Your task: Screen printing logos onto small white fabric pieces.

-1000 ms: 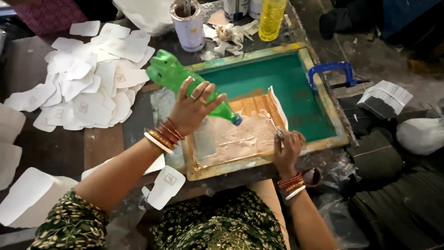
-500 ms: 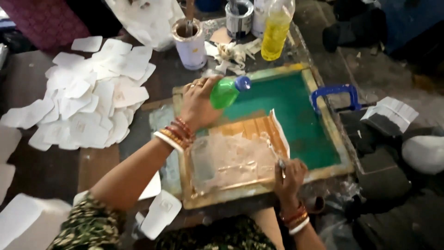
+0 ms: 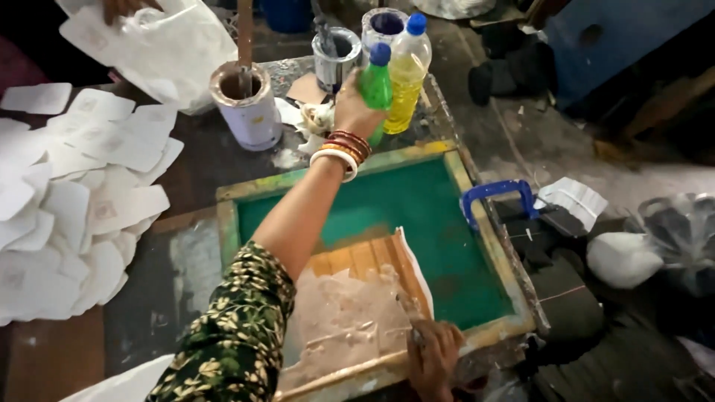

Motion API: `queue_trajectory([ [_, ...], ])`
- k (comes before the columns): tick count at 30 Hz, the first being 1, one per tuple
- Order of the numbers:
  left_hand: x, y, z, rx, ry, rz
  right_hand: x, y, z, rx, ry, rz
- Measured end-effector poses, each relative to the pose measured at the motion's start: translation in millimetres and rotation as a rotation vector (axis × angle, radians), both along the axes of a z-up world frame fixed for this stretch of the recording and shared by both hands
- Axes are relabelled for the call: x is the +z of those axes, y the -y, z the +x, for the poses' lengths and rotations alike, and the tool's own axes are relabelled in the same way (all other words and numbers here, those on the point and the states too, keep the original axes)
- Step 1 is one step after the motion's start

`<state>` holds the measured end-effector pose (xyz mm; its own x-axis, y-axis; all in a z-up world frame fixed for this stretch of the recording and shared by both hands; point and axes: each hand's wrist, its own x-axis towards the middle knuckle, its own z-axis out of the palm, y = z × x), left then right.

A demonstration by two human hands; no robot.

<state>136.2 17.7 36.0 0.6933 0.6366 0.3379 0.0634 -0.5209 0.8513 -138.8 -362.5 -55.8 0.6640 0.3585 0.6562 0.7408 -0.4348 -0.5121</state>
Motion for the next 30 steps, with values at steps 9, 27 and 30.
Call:
queue_trajectory([
  [9,-11.3,-1.6,-48.5,-0.005,0.057,0.315,-6.1,1.6,0.0,0.017,0.020,-0.016],
  [27,-56.5,157.3,-596.7,-0.073,-0.710,-0.235,33.0,-15.4,-26.3,0.018,0.122,-0.029],
  [30,-75.0,178.7,-601.2,0.166,-0.601,-0.784,57.6,-23.9,-43.3,0.173,-0.040,-0.021],
])
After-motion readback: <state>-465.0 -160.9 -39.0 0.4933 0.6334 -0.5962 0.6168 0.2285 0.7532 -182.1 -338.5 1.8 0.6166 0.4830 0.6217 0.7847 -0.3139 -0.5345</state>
